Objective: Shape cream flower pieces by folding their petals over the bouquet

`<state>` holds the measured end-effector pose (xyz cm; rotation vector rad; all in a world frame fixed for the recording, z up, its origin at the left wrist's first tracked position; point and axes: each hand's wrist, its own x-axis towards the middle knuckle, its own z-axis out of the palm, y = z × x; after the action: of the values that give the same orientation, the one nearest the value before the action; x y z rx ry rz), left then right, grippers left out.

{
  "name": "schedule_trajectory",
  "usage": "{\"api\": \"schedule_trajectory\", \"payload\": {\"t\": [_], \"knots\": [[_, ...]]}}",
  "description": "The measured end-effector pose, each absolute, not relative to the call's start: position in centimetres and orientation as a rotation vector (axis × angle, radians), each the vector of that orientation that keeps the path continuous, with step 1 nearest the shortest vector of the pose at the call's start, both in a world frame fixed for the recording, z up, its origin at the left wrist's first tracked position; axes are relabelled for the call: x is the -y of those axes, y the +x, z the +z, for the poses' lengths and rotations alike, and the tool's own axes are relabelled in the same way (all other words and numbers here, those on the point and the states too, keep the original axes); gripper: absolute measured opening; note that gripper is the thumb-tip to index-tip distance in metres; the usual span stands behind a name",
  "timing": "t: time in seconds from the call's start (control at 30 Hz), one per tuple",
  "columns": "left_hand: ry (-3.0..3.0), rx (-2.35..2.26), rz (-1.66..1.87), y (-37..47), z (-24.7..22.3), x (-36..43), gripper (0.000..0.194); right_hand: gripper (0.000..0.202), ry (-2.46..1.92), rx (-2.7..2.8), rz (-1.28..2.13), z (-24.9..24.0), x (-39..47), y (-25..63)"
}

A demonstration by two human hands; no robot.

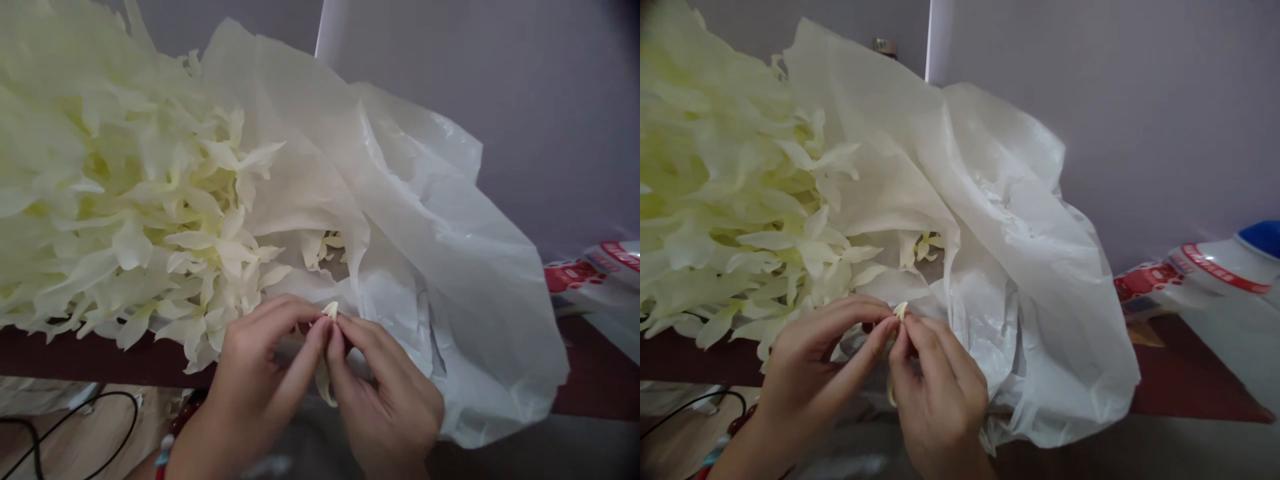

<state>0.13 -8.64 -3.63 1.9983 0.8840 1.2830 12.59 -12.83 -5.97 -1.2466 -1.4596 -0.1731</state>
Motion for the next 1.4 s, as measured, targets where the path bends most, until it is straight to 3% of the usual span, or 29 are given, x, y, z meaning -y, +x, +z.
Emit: {"api": "schedule_trajectory", "payload": {"t": [0.2, 0.43, 0.73, 0.83, 1.1, 1.4], "knots": [[2.110, -0.840, 1.319, 0.1, -3.3, 9.1, 0.012, 0.012, -1.390, 1.264, -0.187, -6.5, 12.8, 12.1], [2.029, -0.788, 1.336, 0.2, -3.2, 9.1, 0.012, 0.010, -1.358, 1.089, 0.081, -6.9, 12.4, 12.4], [2.228, -0.621, 1.031, -1.3, -2.2, 8.5, 0.019, 0.004, -1.315, 0.914, 0.392, -5.9, 12.5, 13.2], [2.278, -0.662, 0.973, -1.1, -2.5, 8.4, 0.028, 0.007, -1.289, 0.933, 0.432, -5.8, 12.6, 13.1], [2.505, -0.618, 1.049, -0.6, -3.4, 8.1, 0.011, 0.014, -1.195, 0.825, 0.825, -5.1, 12.4, 13.4], [2.353, -0.576, 1.044, -2.9, -1.0, 9.0, 0.012, 0.025, -1.226, 0.750, 0.914, -5.7, 12.2, 14.4]]}}
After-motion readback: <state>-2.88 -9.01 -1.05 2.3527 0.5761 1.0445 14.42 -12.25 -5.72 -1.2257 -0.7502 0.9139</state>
